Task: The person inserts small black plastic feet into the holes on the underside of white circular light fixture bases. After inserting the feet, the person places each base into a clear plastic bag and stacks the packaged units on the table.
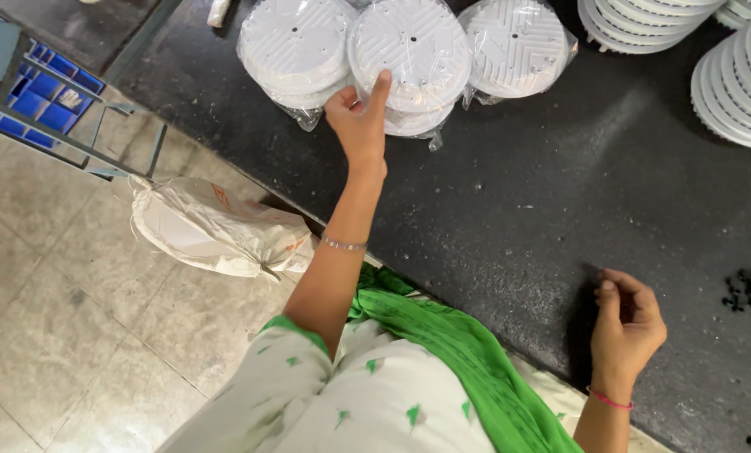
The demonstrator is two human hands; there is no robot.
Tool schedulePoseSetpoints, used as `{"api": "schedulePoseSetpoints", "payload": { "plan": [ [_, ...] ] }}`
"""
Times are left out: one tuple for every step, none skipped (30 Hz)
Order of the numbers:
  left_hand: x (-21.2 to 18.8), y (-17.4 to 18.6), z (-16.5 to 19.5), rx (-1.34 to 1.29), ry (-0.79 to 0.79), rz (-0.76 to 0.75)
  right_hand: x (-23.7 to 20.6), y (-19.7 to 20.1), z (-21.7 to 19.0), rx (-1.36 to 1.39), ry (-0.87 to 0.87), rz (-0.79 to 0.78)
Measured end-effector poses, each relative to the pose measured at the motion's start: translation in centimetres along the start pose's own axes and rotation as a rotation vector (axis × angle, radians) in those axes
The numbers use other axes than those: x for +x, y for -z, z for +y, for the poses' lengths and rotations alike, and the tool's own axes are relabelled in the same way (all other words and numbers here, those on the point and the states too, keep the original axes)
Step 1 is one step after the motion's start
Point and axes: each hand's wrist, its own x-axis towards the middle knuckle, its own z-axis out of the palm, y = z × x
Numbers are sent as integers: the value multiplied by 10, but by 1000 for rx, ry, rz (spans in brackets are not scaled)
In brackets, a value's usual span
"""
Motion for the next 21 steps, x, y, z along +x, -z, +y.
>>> {"api": "schedulePoseSetpoints", "payload": {
  "plan": [
    [1, -3, -1, -15, -12, 10, -1, 0, -1, 12, 2, -1],
    [1, -6, 0, -19, 3, -5, -2, 1, -2, 23, 4, 1],
    [3, -7, 2, -22, 16, -23, -4, 1, -2, -4, 4, 10],
    [3, -11, 5, -25, 26, -46, -4, 2, -3, -28, 4, 23],
    [2, -14, 8, -33, 6, -61, -5, 3, -3, -51, 1, 39],
    [-1, -17, 12, -37, -14, -77, -5, 3, -3, -73, 4, 43],
    [-3, -20, 16, -40, -33, -92, -5, 4, -3, -95, 5, 46],
    [-7, -24, 20, -66, -104, -142, -5, 5, -3, -120, 9, 48],
    [-12, -29, 24, -92, -173, -192, -4, 5, -3, -122, 12, 48],
    [-18, -32, 28, -117, -241, -243, -3, 6, -4, -124, 14, 46],
    [-24, -33, 33, -88, -263, -310, -2, 6, -5, -127, 14, 46],
    [-33, -34, 37, -56, -282, -381, -1, 6, -7, -109, 8, 37],
    [-44, -35, 41, -27, -301, -460, 0, 6, -10, -92, -1, 37],
    [-55, -35, 45, -57, -290, -530, 2, 6, -14, -77, -10, 47],
    [-67, -32, 50, -87, -274, -605, 3, 6, -19, -52, -10, 52],
    [-82, -31, 53, -113, -252, -685, 4, 6, -24, -28, -16, 59],
    [-98, -31, 56, -119, -209, -752, 5, 5, -30, -5, -26, 66],
    [-115, -29, 59, -125, -162, -818, 6, 4, -36, 10, -2, 55],
    [-131, -29, 61, -130, -112, -880, 7, 4, -43, 24, 22, 41],
    [-148, -27, 63, -91, -122, -924, 8, 3, -50, 78, 54, 14],
    [-164, -26, 66, -55, -133, -965, 11, 4, -57, 129, 88, -14]
  ]
}}
